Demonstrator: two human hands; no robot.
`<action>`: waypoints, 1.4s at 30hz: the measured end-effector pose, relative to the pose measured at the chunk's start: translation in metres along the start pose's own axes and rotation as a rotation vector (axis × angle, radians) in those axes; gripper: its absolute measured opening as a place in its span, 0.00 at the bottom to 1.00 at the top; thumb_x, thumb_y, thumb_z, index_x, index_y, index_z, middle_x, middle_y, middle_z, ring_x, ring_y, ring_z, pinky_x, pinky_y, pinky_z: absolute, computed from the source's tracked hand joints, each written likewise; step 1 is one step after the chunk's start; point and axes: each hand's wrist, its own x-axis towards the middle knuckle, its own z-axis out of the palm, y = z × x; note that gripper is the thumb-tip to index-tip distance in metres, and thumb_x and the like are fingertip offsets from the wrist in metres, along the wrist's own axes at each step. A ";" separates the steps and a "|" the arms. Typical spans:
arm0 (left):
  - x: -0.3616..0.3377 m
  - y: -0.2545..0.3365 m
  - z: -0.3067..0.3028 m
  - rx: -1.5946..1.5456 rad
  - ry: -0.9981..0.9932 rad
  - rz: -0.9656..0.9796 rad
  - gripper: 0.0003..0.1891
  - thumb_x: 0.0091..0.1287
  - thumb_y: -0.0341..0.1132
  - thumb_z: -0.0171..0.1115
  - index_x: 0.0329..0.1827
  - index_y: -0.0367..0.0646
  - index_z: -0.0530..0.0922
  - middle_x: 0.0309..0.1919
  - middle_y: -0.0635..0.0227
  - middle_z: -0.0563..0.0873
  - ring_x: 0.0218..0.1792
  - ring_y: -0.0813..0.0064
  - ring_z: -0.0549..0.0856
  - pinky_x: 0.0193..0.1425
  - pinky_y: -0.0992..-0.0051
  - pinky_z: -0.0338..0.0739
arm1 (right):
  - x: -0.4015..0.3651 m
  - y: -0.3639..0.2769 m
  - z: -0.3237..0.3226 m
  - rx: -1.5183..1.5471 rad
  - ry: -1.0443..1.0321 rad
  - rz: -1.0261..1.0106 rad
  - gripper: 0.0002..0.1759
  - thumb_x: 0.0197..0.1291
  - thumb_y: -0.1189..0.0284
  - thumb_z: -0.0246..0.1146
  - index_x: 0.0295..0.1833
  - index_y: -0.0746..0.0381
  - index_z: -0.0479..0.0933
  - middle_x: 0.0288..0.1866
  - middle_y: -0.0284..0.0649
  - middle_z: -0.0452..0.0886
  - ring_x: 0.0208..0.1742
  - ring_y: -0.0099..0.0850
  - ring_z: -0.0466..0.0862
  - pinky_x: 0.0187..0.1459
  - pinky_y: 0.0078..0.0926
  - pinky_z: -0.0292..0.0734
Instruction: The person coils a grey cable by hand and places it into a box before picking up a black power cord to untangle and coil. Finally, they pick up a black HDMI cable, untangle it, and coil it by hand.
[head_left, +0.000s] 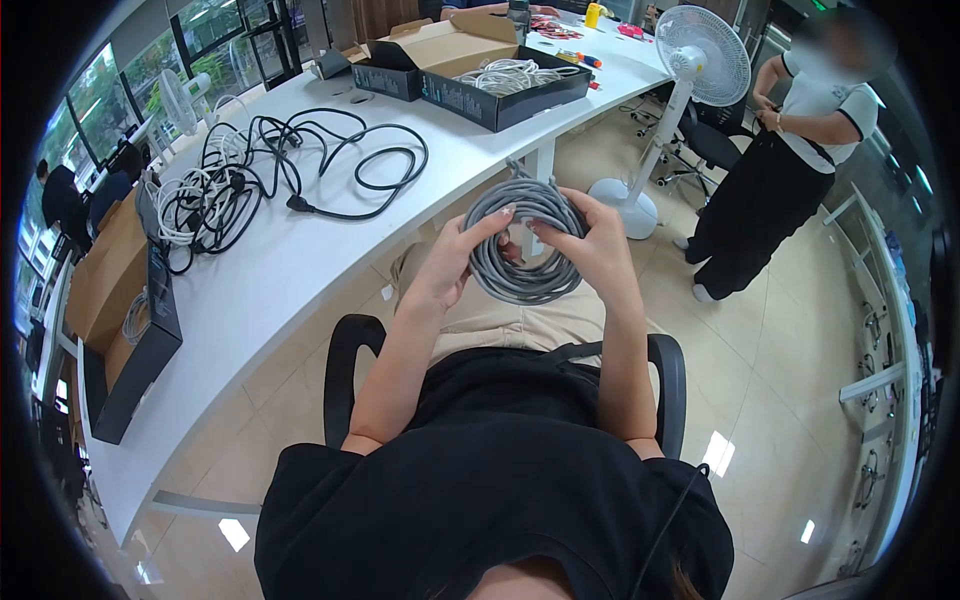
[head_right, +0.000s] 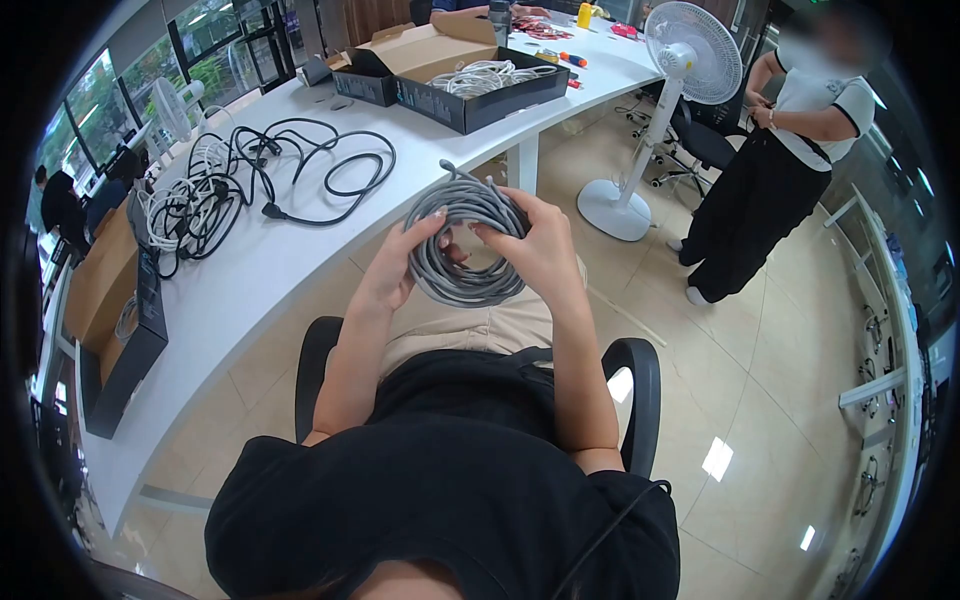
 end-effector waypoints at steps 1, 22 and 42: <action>0.003 -0.004 -0.002 0.014 0.002 0.016 0.14 0.65 0.42 0.57 0.42 0.39 0.74 0.23 0.75 0.73 0.23 0.79 0.76 0.41 0.73 0.79 | 0.001 0.001 0.001 0.032 0.008 -0.008 0.21 0.45 0.76 0.67 0.47 0.72 0.76 0.33 0.41 0.83 0.32 0.21 0.81 0.36 0.17 0.74; -0.004 -0.019 0.010 -0.073 0.155 0.143 0.13 0.64 0.41 0.59 0.37 0.37 0.76 0.17 0.79 0.70 0.18 0.86 0.70 0.25 0.83 0.67 | 0.001 -0.003 -0.001 0.385 -0.143 0.095 0.41 0.39 0.82 0.69 0.63 0.62 0.62 0.33 0.38 0.81 0.34 0.22 0.79 0.38 0.18 0.72; 0.003 -0.035 0.029 -0.041 0.267 0.333 0.09 0.64 0.38 0.59 0.36 0.39 0.77 0.17 0.78 0.69 0.18 0.88 0.67 0.23 0.85 0.63 | -0.004 -0.014 0.008 -0.875 0.184 -0.481 0.39 0.33 0.78 0.64 0.60 0.52 0.68 0.54 0.35 0.69 0.46 0.30 0.73 0.44 0.30 0.67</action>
